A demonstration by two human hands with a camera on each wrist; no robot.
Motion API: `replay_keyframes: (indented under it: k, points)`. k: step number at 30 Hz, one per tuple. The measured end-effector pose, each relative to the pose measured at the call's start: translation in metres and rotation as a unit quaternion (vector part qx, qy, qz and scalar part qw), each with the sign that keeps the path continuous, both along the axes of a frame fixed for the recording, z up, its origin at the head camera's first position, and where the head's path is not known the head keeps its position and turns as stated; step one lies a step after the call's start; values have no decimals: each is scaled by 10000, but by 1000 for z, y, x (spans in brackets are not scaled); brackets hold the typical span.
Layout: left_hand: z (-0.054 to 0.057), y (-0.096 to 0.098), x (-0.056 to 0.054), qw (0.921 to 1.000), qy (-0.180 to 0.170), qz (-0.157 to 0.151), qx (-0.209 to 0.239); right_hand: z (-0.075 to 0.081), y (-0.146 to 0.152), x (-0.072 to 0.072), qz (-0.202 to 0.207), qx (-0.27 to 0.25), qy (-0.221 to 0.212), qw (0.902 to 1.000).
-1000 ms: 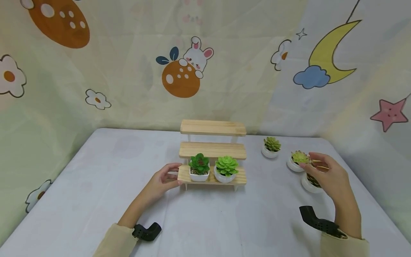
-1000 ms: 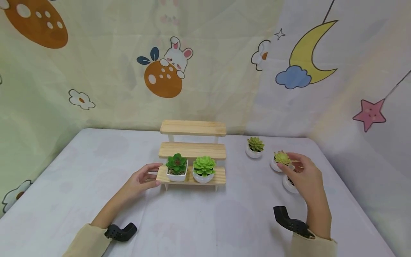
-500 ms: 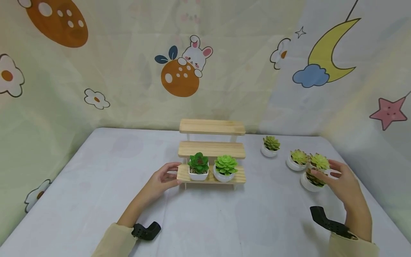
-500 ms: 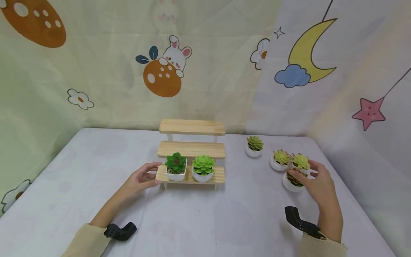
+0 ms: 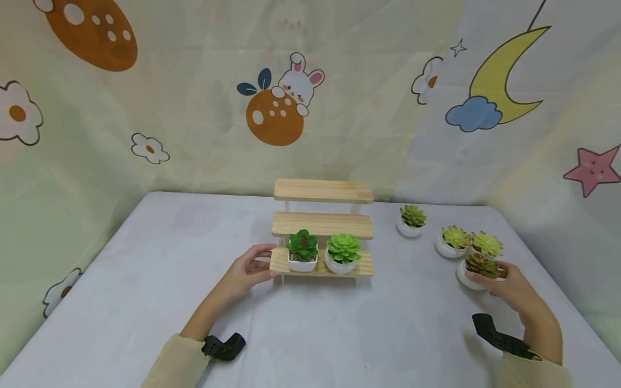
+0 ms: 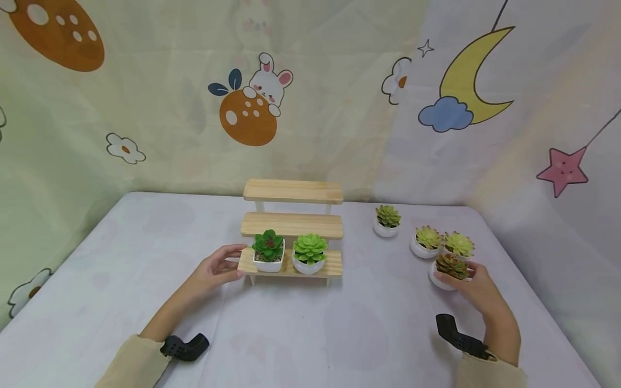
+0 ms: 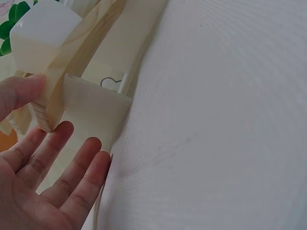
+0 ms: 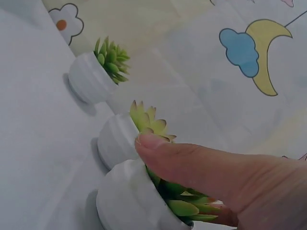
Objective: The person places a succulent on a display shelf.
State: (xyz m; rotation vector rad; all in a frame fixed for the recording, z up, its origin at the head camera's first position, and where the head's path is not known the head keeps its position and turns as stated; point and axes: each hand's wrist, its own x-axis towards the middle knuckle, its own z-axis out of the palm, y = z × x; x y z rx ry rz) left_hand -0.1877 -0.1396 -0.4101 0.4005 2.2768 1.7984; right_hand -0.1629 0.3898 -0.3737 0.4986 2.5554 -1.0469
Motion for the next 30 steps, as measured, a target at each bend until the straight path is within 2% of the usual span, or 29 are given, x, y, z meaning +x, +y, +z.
replay_keyframes:
  k: [3,10,14,21,30]
  points:
    - [0,-1,1,10000,-2,22,-1,1,-6,2,179,-24,80,9998]
    - [-1,-1,1,10000,-29,-7,21,-8,-3,-1,438,89,473,9979]
    - [0,0,1,10000,-39,-9,37,-7,-2,-3,453,72,374,9982]
    - [-1,0,0,10000,-30,8,65,-7,-1,-4,202,57,22,9998]
    - [-1,1,-1,9999,-70,-6,71,-4,-4,-4,239,240,131,9993]
